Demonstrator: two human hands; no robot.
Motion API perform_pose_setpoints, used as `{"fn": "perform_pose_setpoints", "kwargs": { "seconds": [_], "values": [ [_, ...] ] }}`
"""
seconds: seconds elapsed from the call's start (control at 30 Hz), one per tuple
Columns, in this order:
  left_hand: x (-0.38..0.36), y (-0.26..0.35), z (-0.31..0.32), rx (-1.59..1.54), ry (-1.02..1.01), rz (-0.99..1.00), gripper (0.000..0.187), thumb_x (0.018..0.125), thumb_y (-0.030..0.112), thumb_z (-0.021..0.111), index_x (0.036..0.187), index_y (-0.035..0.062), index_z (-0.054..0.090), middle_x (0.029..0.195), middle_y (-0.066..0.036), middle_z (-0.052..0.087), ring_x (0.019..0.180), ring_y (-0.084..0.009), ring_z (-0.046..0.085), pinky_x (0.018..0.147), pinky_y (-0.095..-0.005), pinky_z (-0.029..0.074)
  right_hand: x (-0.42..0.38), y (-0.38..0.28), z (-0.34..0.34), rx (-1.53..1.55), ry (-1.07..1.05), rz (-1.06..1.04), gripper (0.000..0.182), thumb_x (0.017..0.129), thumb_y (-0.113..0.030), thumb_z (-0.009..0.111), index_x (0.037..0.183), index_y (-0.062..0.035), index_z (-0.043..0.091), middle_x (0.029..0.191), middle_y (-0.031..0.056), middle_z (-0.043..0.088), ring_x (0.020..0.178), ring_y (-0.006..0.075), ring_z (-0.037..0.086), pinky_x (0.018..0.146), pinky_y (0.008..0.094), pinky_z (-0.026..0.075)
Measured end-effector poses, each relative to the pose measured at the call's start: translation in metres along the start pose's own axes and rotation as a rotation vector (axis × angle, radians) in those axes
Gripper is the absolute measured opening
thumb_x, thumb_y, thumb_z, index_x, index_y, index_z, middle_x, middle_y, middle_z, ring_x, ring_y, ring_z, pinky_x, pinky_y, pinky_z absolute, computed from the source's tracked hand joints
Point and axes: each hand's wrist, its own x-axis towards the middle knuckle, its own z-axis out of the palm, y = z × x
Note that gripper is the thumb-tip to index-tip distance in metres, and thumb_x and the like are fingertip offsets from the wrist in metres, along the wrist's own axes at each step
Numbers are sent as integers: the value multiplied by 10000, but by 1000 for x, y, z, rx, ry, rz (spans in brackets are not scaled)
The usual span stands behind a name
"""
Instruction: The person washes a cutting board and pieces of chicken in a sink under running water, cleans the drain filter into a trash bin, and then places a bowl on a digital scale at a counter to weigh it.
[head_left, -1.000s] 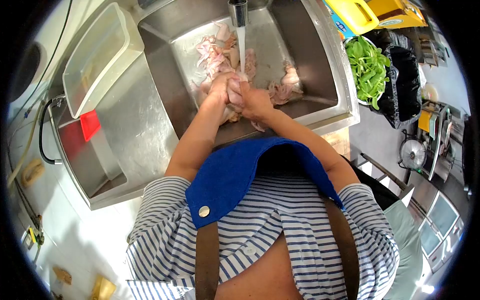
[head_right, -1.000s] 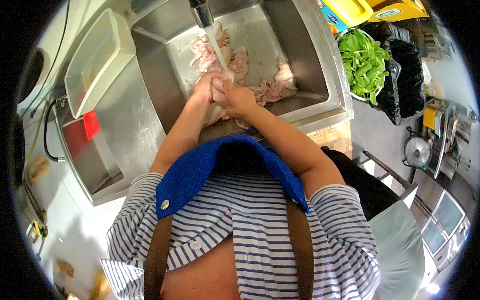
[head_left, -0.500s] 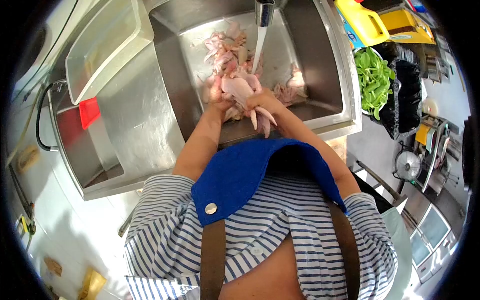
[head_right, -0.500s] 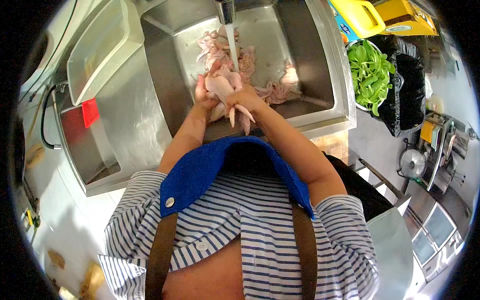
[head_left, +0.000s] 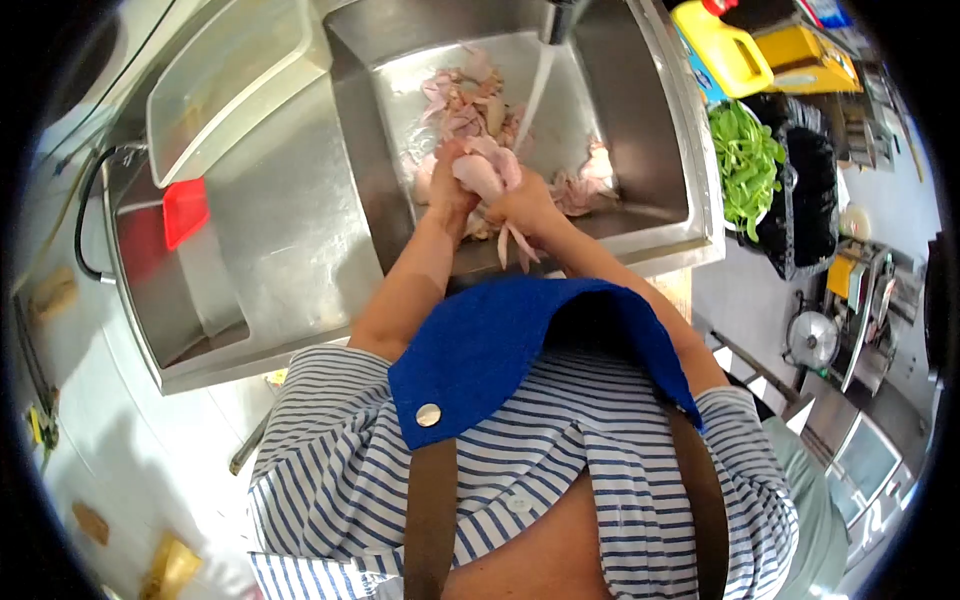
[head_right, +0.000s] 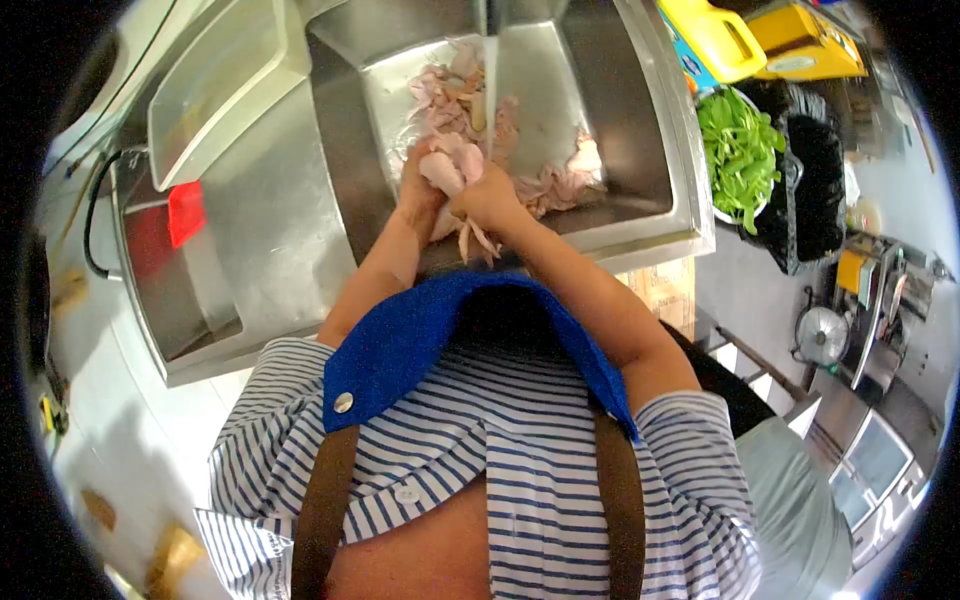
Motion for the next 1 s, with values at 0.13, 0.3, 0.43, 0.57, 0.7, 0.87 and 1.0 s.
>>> {"fn": "perform_pose_setpoints", "kwargs": {
  "seconds": [0.13,0.3,0.43,0.57,0.7,0.87,1.0],
  "values": [
    [6,-1,2,38,-113,15,320,814,325,490,973,48,515,849,-93,552,750,-223,565,678,-357,506,5,5,10,-141,119,-188,573,498,-88,675,1048,-6,532,924,155,602,861,287,593,766,336,463],
    [16,-2,-12,-177,-29,-49,277,816,324,482,907,64,513,805,-76,541,730,-218,554,648,-323,491,6,6,16,-287,95,-302,655,508,-6,637,1145,-34,489,943,72,585,859,174,557,743,277,456],
    [-21,13,10,-298,-160,-76,138,791,181,487,826,52,519,753,-88,550,681,-218,569,600,-342,504,-3,-7,26,-215,49,-201,643,521,31,612,1147,-43,489,949,77,577,844,184,558,724,279,460],
    [35,-24,-43,-286,-247,-14,196,827,250,507,879,61,512,759,-88,555,685,-216,575,614,-349,502,1,17,29,-120,-17,-269,583,533,-19,603,1104,-62,494,979,128,562,902,257,551,781,319,434],
    [19,-15,-46,-297,-132,-169,289,845,352,510,891,67,501,804,-93,554,742,-221,579,659,-359,508,-7,-22,40,-216,-65,-97,606,565,-21,571,1158,-102,473,1012,153,567,936,276,552,803,319,425],
    [-42,63,24,-429,5,-55,334,858,402,490,855,68,508,813,-74,526,784,-217,534,780,-394,477,7,-91,55,-434,-50,-410,677,616,-52,582,1263,-43,384,947,154,589,801,196,574,642,284,470],
    [-6,70,-8,-496,78,-77,269,859,300,510,925,39,505,905,-105,525,846,-236,524,757,-393,470,63,-187,88,-511,-3,-646,457,752,-166,602,1169,-39,464,986,122,597,851,245,604,694,322,500]
  ]
}}
